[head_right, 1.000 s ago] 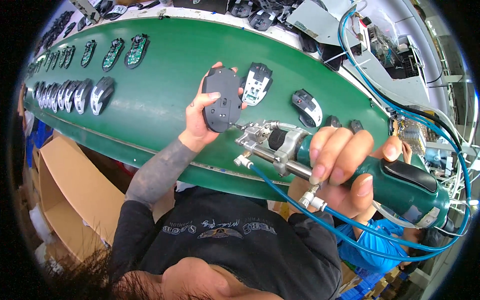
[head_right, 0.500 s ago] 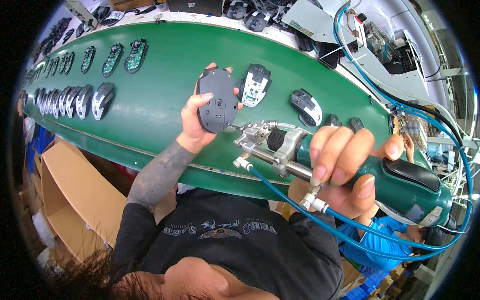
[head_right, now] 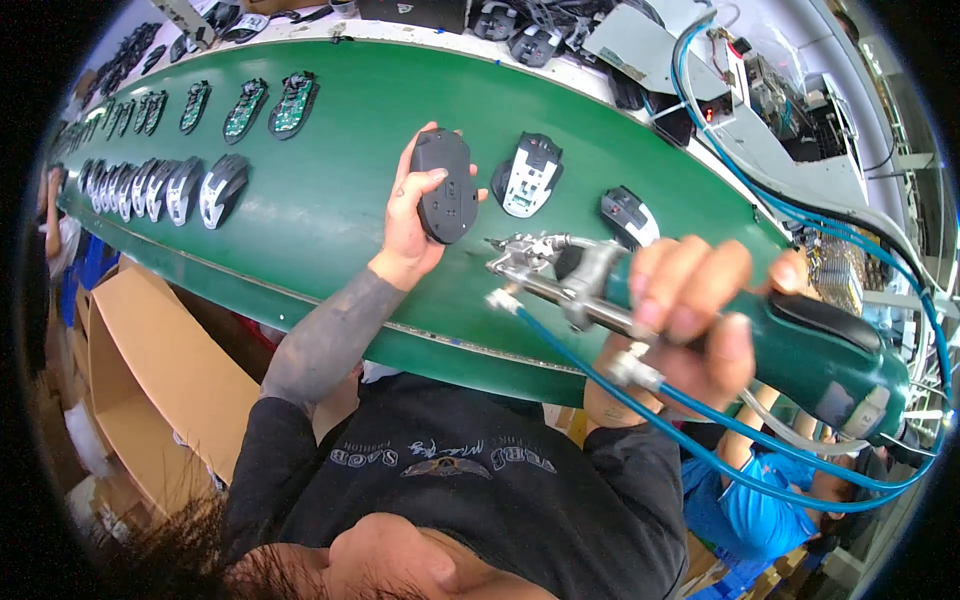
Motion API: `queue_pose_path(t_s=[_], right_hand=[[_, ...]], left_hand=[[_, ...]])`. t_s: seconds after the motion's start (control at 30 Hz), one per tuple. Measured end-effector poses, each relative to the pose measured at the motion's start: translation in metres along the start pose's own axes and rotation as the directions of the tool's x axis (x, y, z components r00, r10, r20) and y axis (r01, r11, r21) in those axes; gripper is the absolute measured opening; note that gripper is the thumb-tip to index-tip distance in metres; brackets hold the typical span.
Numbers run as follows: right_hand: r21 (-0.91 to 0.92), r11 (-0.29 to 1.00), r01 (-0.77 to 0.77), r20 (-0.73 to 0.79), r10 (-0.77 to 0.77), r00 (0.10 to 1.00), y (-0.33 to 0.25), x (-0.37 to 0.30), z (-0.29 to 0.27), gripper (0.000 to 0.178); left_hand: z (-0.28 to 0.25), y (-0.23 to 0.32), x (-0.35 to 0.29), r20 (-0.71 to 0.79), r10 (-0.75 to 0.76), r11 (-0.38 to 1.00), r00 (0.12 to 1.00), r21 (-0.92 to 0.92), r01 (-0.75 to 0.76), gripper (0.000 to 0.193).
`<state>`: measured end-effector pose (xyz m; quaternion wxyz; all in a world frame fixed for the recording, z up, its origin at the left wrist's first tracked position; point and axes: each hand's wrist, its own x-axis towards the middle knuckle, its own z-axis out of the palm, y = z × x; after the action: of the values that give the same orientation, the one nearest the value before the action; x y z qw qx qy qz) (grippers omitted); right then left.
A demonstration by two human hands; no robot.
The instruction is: The person places mouse shells onto mouse circuit boards on a conveyor belt, then picks up the mice and fastens screws into their undersides using a pneumatic screwdriver.
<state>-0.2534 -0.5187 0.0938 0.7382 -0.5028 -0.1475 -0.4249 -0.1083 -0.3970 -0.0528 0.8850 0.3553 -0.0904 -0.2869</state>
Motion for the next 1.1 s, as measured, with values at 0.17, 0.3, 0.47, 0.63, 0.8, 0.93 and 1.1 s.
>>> queue_pose_path(t_s=[0.17,0.3,0.47,0.63,0.8,0.93,1.1], right_hand=[[0.087,0.996,0.012,0.136,-0.024,0.99,-0.024,0.001,-0.012,0.038],[-0.023,0.999,-0.032,0.124,0.035,0.992,-0.02,-0.003,0.002,0.041],[0.016,1.0,0.016,0.12,-0.017,0.993,-0.007,-0.008,0.006,0.042],[0.018,0.999,-0.029,0.121,0.026,0.992,-0.004,-0.009,0.012,0.04],[-0.021,0.999,-0.045,0.16,0.048,0.986,-0.006,-0.008,0.019,0.037],[0.023,1.0,-0.007,0.14,0.004,0.99,0.006,-0.007,0.019,0.04],[0.002,0.989,-0.151,0.055,0.15,0.987,-0.034,0.006,-0.027,0.044]], left_hand=[[0.001,-0.001,-0.005,-0.03,-0.088,0.982,0.996,-0.173,0.081,0.06],[0.005,-0.006,-0.01,0.062,-0.128,0.97,0.99,-0.201,0.138,0.06],[0.008,-0.01,-0.012,0.1,-0.135,0.966,0.986,-0.209,0.153,0.06],[0.008,-0.007,-0.016,0.115,-0.116,0.981,0.987,-0.14,0.132,0.061],[0.016,-0.004,-0.022,0.092,-0.163,0.932,0.982,-0.313,0.184,0.058],[0.005,0.003,-0.015,0.042,-0.131,0.962,0.991,0.245,0.117,0.059],[-0.013,0.03,-0.013,0.351,0.098,0.063,0.931,0.932,-0.358,0.072]])
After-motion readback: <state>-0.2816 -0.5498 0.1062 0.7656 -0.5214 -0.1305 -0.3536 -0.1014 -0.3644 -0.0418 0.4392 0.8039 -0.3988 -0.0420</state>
